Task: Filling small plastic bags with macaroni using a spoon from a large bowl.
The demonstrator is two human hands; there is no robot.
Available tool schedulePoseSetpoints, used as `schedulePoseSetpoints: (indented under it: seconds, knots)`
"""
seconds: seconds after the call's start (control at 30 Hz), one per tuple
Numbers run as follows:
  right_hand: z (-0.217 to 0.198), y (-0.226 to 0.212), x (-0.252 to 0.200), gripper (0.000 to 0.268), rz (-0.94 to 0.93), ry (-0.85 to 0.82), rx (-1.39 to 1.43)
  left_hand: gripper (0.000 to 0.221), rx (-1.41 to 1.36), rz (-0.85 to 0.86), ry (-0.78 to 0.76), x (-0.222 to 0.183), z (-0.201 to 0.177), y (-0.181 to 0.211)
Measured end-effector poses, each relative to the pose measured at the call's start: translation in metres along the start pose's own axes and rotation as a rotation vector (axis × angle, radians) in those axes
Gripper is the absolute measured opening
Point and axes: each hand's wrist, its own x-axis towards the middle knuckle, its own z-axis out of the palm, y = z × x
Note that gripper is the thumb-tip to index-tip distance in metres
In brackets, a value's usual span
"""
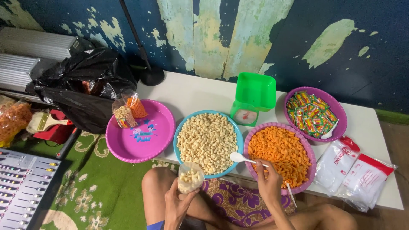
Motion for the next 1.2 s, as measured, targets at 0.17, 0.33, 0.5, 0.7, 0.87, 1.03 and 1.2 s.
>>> schedulePoseSetpoints:
  seconds: [0.17,0.33,0.5,0.7,0.87,1.03,1.2]
  knots:
    - [0.029,0.002,0.008,0.034,0.016,-0.005,-0.026,0.06,-0.022,0.008,-0.006,0.005,0.0,-0.01]
    - [0.046,-0.009,0.014,0.038,0.001,-0.052,-0.073,0.056,-0.035,0.021,0.0,0.013,0.001,-0.018]
    - [0.057,-0.001,0.017,0.031,0.122,-0.022,-0.035,0.06,-0.018,-0.034,-0.012,0.019,0.002,-0.018]
    - [0.053,-0.014,0.018,0.027,0.208,-0.045,0.186,0.06,-0.039,-0.023,-0.021,0.021,0.004,-0.017]
    - [0.055,-0.012,0.021,0.027,0.205,-0.073,0.125,0.06,-0.026,0.011,-0.028,0.021,0.006,-0.018]
    - [0.058,-0.018,0.025,0.03,0.349,-0.101,0.271,0.055,-0.022,0.033,-0.031,0.02,0.008,-0.019]
    - [0.057,-0.016,0.027,0.027,0.425,-0.122,0.373,0.056,-0.028,-0.021,-0.041,0.02,0.007,-0.008]
